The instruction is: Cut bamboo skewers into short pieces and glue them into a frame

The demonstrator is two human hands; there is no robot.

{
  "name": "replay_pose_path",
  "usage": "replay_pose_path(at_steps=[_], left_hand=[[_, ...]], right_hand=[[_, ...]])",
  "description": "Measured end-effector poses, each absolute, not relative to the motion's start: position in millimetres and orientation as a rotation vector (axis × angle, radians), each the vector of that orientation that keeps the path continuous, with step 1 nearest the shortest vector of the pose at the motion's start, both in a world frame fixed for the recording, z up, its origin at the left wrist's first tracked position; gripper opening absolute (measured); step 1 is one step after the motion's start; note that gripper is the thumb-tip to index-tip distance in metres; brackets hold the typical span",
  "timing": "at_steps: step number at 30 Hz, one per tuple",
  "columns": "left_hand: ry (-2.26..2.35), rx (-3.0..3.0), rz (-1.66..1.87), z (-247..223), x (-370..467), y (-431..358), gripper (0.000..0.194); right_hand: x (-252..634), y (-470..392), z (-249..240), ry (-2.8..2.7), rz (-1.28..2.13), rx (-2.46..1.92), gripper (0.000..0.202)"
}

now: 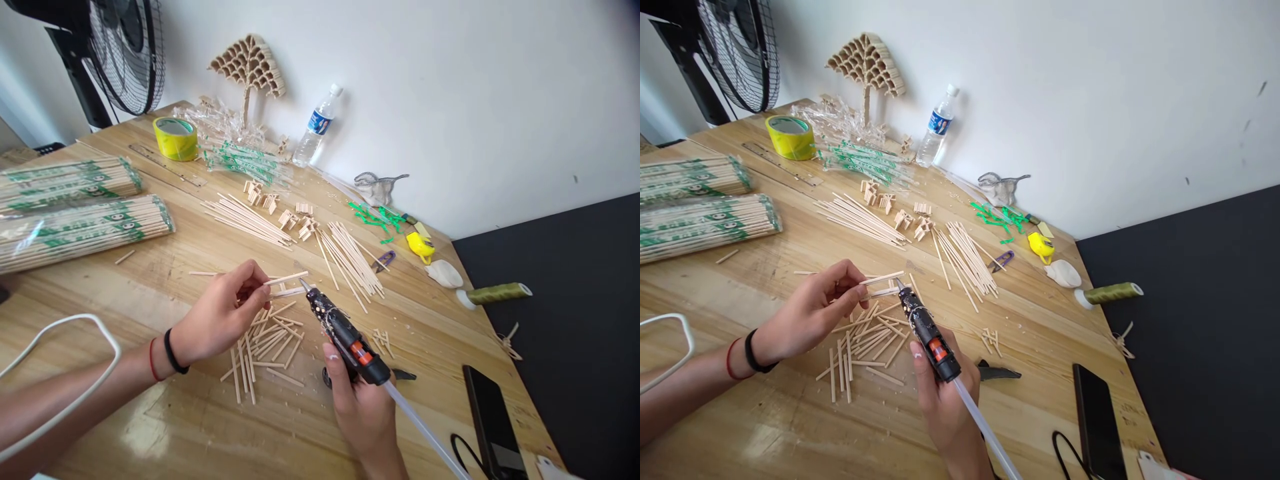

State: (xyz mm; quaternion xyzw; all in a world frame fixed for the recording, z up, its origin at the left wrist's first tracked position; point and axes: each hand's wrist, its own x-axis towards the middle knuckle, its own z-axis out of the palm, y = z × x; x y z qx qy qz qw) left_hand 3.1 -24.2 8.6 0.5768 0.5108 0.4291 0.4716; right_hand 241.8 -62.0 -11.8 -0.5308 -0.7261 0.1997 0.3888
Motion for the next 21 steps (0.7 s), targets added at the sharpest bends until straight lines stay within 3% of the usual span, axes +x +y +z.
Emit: replay_pose_path(at_steps=[21], left_hand=[[1.239,1.414,1.025,8.8,2.7,-25.2,0.020]], right_hand=[[235.6,-63.5,-4.4,-1.835,0.532,-1.426,0.025]])
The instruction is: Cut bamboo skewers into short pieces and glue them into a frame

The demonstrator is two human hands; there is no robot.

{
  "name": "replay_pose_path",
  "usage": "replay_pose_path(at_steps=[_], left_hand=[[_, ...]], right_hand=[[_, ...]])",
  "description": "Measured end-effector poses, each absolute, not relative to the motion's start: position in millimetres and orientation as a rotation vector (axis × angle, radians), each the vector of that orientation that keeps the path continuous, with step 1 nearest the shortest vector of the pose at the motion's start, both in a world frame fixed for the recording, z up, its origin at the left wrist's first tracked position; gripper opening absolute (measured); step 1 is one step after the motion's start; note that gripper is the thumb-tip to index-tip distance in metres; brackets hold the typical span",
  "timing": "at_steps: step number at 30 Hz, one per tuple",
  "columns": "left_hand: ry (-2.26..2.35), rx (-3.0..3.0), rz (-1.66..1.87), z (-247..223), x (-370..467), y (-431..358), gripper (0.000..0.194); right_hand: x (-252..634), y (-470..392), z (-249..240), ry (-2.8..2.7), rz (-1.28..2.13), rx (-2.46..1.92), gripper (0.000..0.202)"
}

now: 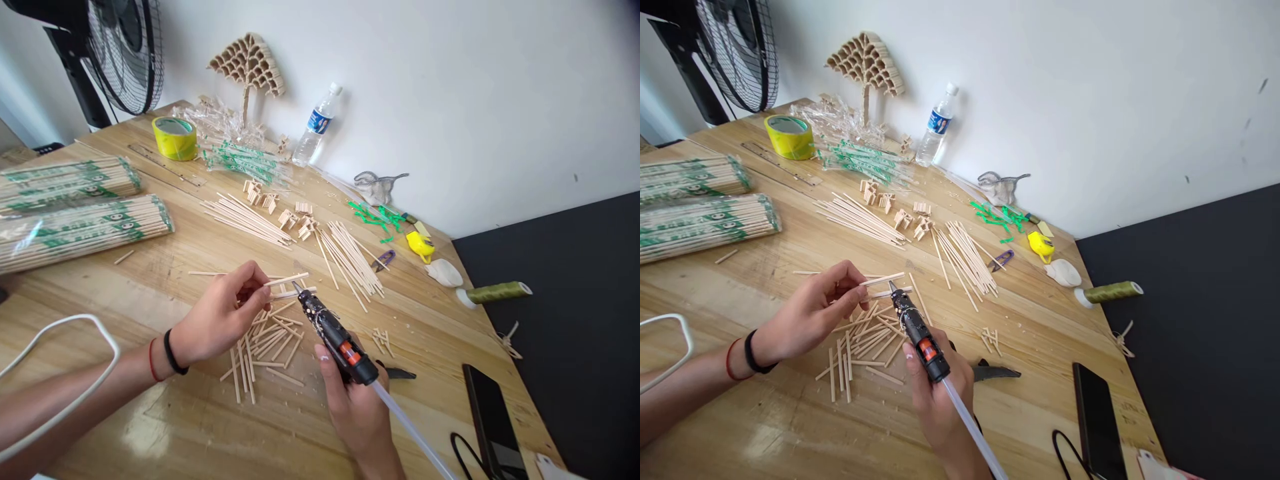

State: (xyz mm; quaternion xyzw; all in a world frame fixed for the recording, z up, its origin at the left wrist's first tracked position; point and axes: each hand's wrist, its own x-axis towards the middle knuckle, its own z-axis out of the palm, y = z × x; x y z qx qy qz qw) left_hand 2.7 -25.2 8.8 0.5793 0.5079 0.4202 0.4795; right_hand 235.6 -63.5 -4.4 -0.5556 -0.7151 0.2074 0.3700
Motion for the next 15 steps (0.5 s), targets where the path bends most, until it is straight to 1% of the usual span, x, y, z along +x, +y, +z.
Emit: replay_pose_path(at_steps=[5,15], left_hand=[[1.223,1.402,1.030,9.1,3.4,-25.5,0.019],[1.231,1.405,1.030,9.0,3.3,-25.6,0.020]], right_hand=[[239.7,-62.1,-6.3,-1.880,0.524,-1.358,0.016],[238.3,-62.9,-6.9,-1.849,0.541,-1.382,0.019]])
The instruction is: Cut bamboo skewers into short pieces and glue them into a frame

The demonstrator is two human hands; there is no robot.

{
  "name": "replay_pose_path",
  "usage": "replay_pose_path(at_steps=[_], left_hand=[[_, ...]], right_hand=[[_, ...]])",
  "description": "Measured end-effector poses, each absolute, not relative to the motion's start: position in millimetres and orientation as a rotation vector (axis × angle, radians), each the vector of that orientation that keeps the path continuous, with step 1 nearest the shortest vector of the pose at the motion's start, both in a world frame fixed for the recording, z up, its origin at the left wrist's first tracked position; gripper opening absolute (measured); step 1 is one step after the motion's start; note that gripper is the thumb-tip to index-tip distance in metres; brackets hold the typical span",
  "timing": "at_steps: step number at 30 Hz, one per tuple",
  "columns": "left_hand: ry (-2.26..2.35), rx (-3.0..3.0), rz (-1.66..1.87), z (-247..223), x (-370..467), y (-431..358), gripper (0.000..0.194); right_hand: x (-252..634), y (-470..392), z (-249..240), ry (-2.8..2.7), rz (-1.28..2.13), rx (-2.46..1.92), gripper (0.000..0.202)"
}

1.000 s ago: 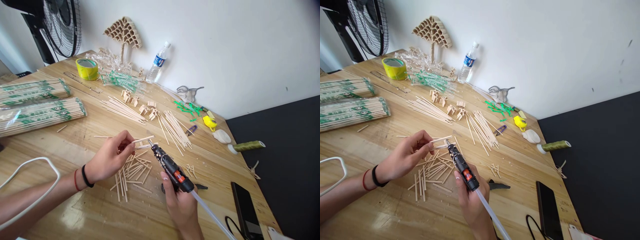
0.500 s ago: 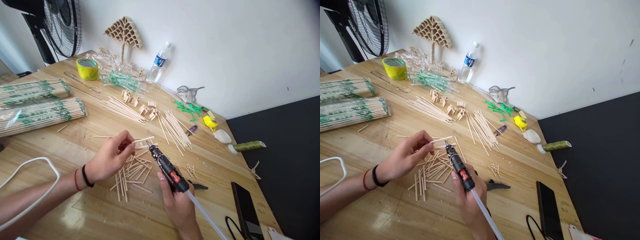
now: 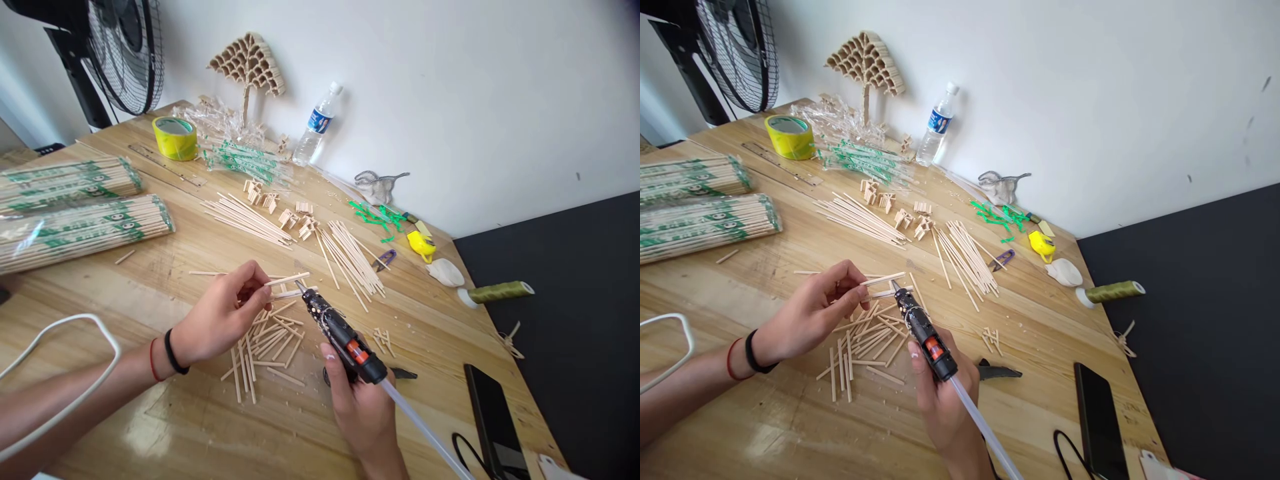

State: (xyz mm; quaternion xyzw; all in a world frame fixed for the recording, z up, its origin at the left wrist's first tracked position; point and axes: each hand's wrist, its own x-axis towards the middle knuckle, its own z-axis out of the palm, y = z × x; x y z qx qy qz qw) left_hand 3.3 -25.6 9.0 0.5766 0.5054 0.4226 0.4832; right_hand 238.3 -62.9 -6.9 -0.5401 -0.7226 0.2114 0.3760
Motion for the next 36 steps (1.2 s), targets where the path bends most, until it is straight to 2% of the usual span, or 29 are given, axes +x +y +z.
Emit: replay_pose_path(at_steps=[36], left_hand=[[1.225,1.397,1.015,9.5,4.1,-25.7,0.020]], right_hand=[[239.7,-61.5,-2.1,-1.871,0.577,-1.427,0.021]])
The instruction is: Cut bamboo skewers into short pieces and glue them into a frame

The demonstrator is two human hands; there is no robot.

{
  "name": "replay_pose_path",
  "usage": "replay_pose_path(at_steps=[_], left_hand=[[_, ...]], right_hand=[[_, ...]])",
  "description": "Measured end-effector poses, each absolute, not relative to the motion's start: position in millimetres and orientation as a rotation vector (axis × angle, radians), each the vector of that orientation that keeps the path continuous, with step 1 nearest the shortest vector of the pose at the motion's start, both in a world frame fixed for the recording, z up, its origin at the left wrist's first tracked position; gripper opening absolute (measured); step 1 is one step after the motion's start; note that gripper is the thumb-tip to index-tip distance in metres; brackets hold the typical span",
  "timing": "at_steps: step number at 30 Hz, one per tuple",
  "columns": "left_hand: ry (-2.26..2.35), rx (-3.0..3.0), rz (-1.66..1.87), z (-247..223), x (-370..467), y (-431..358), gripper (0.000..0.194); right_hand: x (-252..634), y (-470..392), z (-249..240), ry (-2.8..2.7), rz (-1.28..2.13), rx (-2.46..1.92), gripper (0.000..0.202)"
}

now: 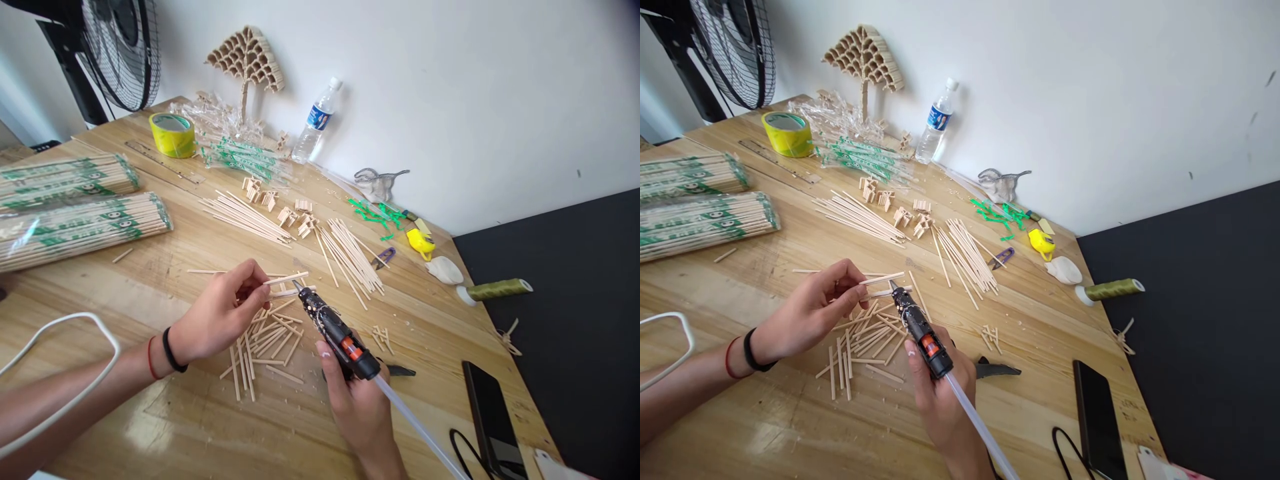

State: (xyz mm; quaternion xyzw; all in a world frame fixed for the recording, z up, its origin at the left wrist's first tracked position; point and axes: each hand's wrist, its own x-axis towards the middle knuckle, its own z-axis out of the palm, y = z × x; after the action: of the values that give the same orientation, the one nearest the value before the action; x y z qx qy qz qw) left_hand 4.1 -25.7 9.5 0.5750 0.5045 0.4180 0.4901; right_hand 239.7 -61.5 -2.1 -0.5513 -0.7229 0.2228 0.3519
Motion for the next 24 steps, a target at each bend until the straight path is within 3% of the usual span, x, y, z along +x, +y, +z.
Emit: replay_pose_path(at_steps=[24], left_hand=[[1.225,1.409,1.019,10.8,3.4,-25.8,0.018]], right_hand=[[240.1,-62.6,-3.4,-1.852,0.619,-1.430,0.023]])
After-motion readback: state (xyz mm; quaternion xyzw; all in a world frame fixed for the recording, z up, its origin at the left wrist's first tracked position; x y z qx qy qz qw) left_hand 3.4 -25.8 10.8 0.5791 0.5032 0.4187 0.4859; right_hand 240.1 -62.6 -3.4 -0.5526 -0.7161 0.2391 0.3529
